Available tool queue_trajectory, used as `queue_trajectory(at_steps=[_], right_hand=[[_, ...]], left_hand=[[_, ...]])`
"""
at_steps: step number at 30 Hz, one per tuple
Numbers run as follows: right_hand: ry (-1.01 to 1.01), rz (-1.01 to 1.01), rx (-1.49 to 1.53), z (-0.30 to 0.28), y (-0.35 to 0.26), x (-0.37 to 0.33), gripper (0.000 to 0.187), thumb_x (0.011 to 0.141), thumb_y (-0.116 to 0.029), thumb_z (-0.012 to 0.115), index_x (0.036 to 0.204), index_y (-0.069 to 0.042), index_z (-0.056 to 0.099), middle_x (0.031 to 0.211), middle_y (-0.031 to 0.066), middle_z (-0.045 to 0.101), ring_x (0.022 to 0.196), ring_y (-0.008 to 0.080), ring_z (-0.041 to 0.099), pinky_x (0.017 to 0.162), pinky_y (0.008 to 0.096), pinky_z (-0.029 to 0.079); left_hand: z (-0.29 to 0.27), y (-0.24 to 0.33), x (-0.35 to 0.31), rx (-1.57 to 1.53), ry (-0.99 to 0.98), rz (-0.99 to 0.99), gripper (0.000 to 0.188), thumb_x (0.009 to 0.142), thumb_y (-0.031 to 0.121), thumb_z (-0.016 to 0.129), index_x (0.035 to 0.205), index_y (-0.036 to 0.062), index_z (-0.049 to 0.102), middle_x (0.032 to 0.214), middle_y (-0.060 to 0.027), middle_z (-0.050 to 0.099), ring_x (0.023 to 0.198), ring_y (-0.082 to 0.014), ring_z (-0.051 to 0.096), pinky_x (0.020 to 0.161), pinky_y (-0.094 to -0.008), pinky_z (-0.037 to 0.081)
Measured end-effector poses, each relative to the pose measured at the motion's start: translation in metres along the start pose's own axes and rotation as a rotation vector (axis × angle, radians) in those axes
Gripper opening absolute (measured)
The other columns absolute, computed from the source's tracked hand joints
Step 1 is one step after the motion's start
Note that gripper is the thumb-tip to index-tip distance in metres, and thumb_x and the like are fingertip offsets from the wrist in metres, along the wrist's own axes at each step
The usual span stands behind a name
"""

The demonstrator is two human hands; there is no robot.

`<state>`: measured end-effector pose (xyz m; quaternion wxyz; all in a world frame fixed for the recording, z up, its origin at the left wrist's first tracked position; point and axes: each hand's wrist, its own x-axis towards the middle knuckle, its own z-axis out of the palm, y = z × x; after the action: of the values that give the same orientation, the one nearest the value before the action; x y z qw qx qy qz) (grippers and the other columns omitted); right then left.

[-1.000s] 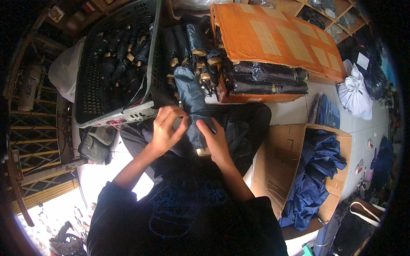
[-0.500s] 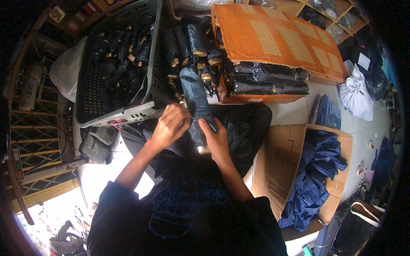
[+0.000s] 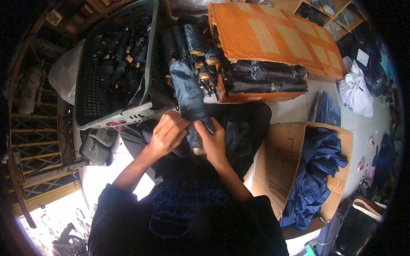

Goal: The person sits on the floor and repeatedly places folded umbrellas into dark fabric pouches, ties the drawstrings, and stacks the packed items. The person handles umbrellas and pouches one at a time, moving them between a basket and a cardboard box.

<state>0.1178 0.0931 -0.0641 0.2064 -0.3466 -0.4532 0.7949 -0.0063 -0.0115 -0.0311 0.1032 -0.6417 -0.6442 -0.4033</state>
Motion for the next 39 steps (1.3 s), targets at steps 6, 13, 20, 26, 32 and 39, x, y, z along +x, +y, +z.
queue_trajectory(at_steps=[6, 13, 20, 26, 32, 39], right_hand=[[0.003, -0.216, -0.328, 0.009, -0.007, -0.01, 0.027, 0.083, -0.02, 0.07, 0.094, 0.002, 0.059, 0.082, 0.0061, 0.063, 0.074, 0.0114, 0.058, 0.064, 0.0276, 0.046], [-0.147, -0.208, -0.049, -0.003, -0.012, -0.006, 0.031, 0.091, -0.026, 0.057, 0.104, 0.002, 0.054, 0.088, 0.0088, 0.06, 0.081, 0.0136, 0.056, 0.073, 0.0288, 0.045], [-0.115, -0.181, -0.101, 0.0, -0.009, -0.015, 0.024, 0.092, -0.02, 0.054, 0.105, 0.0, 0.055, 0.092, 0.0058, 0.058, 0.086, 0.0113, 0.052, 0.079, 0.0255, 0.041], [-0.394, -0.191, -0.046, 0.003, -0.023, -0.013, 0.032, 0.088, -0.019, 0.059, 0.112, 0.0, 0.052, 0.098, 0.0051, 0.058, 0.089, 0.0106, 0.053, 0.081, 0.0262, 0.042], [-0.527, 0.256, 0.263, 0.011, -0.022, -0.022, 0.046, 0.09, -0.033, 0.057, 0.119, 0.001, 0.044, 0.089, 0.0128, 0.059, 0.059, 0.0186, 0.061, 0.042, 0.0263, 0.047], [-0.386, 0.214, 0.182, 0.011, -0.02, -0.031, 0.04, 0.091, -0.038, 0.058, 0.101, 0.0, 0.05, 0.072, 0.0098, 0.056, 0.044, 0.0171, 0.054, 0.036, 0.0269, 0.041]], left_hand=[[-0.018, 0.003, 0.0, 0.062, -0.076, -0.097, 0.033, 0.061, 0.0, 0.072, 0.092, -0.0008, 0.061, 0.091, -0.0103, 0.058, 0.085, -0.0283, 0.056, 0.077, -0.0396, 0.045], [-0.016, 0.002, 0.005, -0.044, 0.007, -0.11, 0.027, 0.064, -0.004, 0.067, 0.091, 0.0, 0.063, 0.09, -0.0093, 0.059, 0.081, -0.0269, 0.055, 0.075, -0.0384, 0.045], [-0.006, 0.014, 0.0, -0.086, 0.204, 0.028, 0.016, 0.07, -0.004, 0.068, 0.085, 0.0, 0.065, 0.089, -0.0093, 0.058, 0.082, -0.0275, 0.055, 0.076, -0.0392, 0.047], [0.003, 0.005, 0.017, -1.422, 0.437, -0.848, 0.07, 0.081, 0.035, 0.07, 0.13, -0.0017, 0.035, 0.116, -0.018, 0.057, 0.106, -0.029, 0.059, 0.091, -0.0434, 0.047], [-0.016, 0.014, 0.038, -1.442, 0.293, -0.895, 0.043, 0.08, 0.018, 0.072, 0.111, -0.0046, 0.054, 0.097, -0.0169, 0.064, 0.09, -0.0265, 0.065, 0.083, -0.0389, 0.053], [-0.005, 0.025, 0.034, -1.331, 0.208, -0.871, 0.046, 0.074, 0.006, 0.075, 0.112, -0.0029, 0.052, 0.093, -0.0129, 0.063, 0.085, -0.0228, 0.064, 0.078, -0.0363, 0.052]])
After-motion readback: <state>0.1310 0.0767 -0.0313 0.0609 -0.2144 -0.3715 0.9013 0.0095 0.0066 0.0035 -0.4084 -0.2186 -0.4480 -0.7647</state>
